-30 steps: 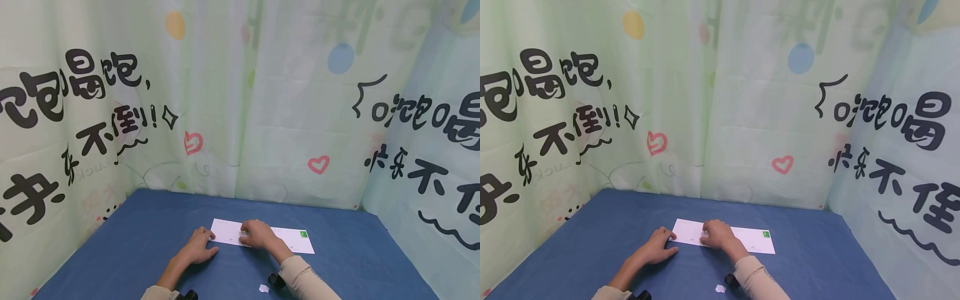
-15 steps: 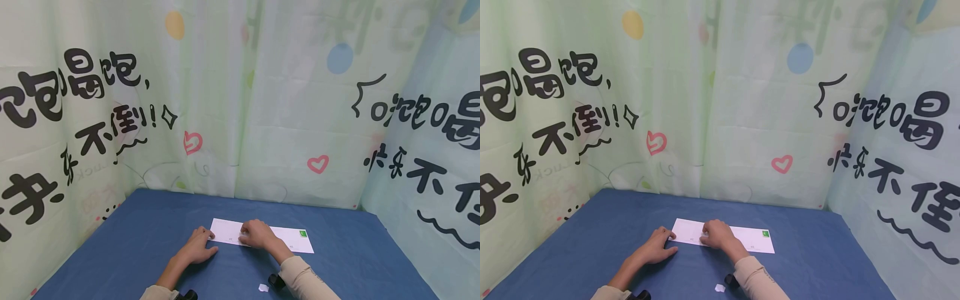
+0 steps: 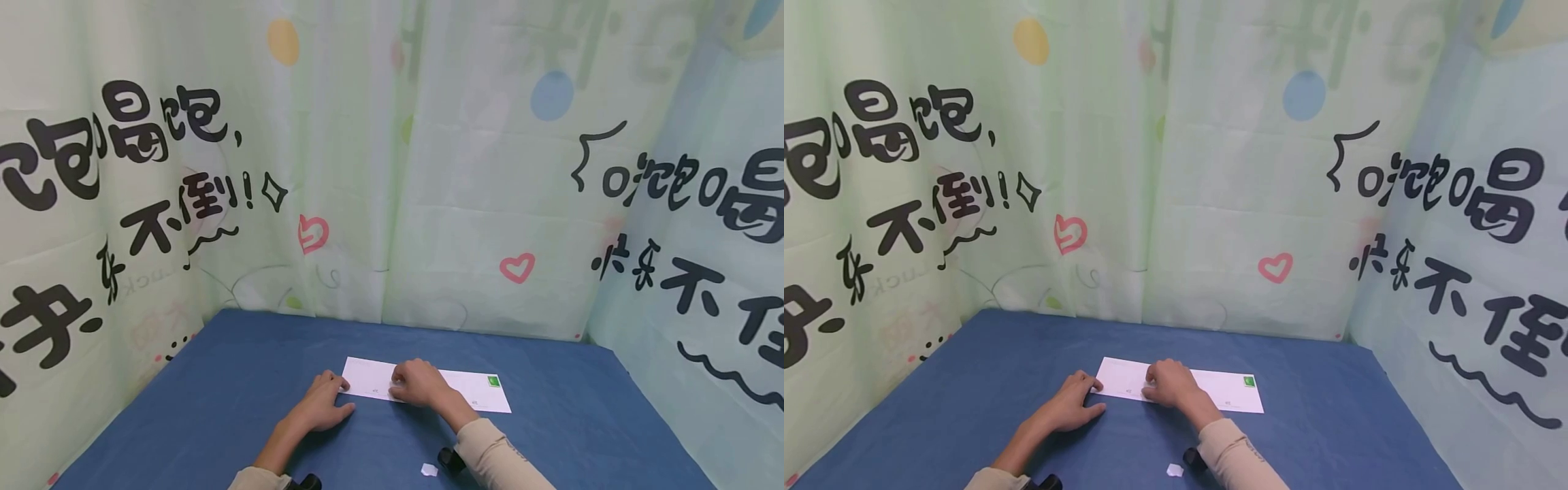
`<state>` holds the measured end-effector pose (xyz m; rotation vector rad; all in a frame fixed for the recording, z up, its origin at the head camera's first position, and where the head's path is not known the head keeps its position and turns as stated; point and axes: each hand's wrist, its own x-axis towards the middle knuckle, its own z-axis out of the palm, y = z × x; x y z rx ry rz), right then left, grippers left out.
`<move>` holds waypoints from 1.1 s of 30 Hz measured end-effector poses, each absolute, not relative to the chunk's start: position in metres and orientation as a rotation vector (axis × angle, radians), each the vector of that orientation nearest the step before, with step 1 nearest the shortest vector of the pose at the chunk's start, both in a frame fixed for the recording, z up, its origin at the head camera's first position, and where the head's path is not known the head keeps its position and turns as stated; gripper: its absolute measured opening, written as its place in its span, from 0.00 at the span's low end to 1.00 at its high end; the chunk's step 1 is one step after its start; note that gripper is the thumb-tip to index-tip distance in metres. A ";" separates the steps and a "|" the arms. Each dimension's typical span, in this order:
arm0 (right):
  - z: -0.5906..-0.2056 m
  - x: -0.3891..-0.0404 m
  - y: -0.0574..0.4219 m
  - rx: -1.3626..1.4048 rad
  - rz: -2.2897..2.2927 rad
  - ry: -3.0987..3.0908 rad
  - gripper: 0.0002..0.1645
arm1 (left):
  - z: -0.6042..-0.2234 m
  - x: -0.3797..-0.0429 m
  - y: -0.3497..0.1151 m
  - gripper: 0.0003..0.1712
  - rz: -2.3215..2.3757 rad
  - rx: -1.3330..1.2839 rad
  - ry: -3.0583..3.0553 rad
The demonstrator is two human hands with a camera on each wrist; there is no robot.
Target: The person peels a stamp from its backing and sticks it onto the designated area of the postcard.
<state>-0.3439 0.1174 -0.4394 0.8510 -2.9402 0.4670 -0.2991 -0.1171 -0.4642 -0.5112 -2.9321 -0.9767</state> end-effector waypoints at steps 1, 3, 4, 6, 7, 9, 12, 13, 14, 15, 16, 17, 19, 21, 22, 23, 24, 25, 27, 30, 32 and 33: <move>-0.439 -0.344 0.117 0.857 0.463 -2.941 0.10 | -0.464 -0.299 -0.117 0.19 -0.978 -0.513 -2.931; -0.438 -0.343 0.117 0.865 0.464 -2.941 0.11 | -0.463 -0.299 -0.117 0.19 -0.981 -0.511 -2.932; -0.437 -0.343 0.117 0.868 0.469 -2.942 0.11 | -0.463 -0.299 -0.117 0.19 -0.981 -0.509 -2.931; -0.437 -0.341 0.117 0.865 0.486 -2.940 0.12 | -0.463 -0.299 -0.117 0.18 -0.982 -0.508 -2.929; -0.437 -0.341 0.118 0.862 0.500 -2.935 0.13 | -0.464 -0.299 -0.116 0.18 -0.980 -0.509 -2.927; -0.438 -0.340 0.119 0.846 0.532 -2.926 0.13 | -0.464 -0.299 -0.116 0.18 -0.981 -0.507 -2.926; -0.439 -0.339 0.121 0.807 0.602 -2.910 0.14 | -0.464 -0.298 -0.116 0.19 -0.979 -0.507 -2.926; -0.439 -0.339 0.122 0.794 0.637 -2.900 0.14 | -0.465 -0.298 -0.116 0.19 -0.977 -0.508 -2.926; -0.438 -0.339 0.122 0.780 0.665 -2.887 0.14 | -0.464 -0.298 -0.116 0.19 -0.976 -0.504 -2.928; -0.438 -0.338 0.123 0.769 0.696 -2.869 0.14 | -0.464 -0.298 -0.116 0.19 -0.974 -0.503 -2.929; -0.437 -0.338 0.124 0.754 0.730 -2.850 0.14 | -0.464 -0.298 -0.116 0.19 -0.973 -0.501 -2.932; -0.436 -0.337 0.124 0.740 0.758 -2.828 0.14 | -0.463 -0.298 -0.116 0.19 -0.975 -0.499 -2.930; -0.435 -0.336 0.125 0.716 0.813 -2.779 0.14 | -0.463 -0.298 -0.117 0.19 -0.973 -0.499 -2.929; -0.434 -0.335 0.126 0.686 0.867 -2.739 0.13 | -0.462 -0.298 -0.116 0.19 -0.976 -0.497 -2.927; -0.434 -0.334 0.127 0.669 0.896 -2.725 0.12 | -0.462 -0.298 -0.116 0.19 -0.974 -0.495 -2.928; -0.434 -0.333 0.127 0.658 0.920 -2.710 0.12 | -0.462 -0.298 -0.116 0.19 -0.972 -0.496 -2.926; -0.434 -0.332 0.128 0.650 0.945 -2.697 0.11 | -0.462 -0.298 -0.116 0.19 -0.967 -0.495 -2.930; -0.434 -0.331 0.128 0.652 0.964 -2.680 0.10 | -0.462 -0.298 -0.116 0.19 -0.966 -0.493 -2.932; -0.433 -0.329 0.129 0.643 1.011 -2.656 0.10 | -0.462 -0.297 -0.116 0.19 -0.963 -0.488 -2.935; -0.432 -0.324 0.130 0.648 1.058 -2.630 0.10 | -0.462 -0.297 -0.116 0.19 -0.971 -0.486 -2.936; -0.430 -0.320 0.131 0.641 1.099 -2.627 0.10 | -0.461 -0.297 -0.116 0.19 -0.975 -0.492 -2.928; -0.430 -0.317 0.131 0.642 1.115 -2.626 0.10 | -0.461 -0.296 -0.116 0.19 -0.979 -0.494 -2.925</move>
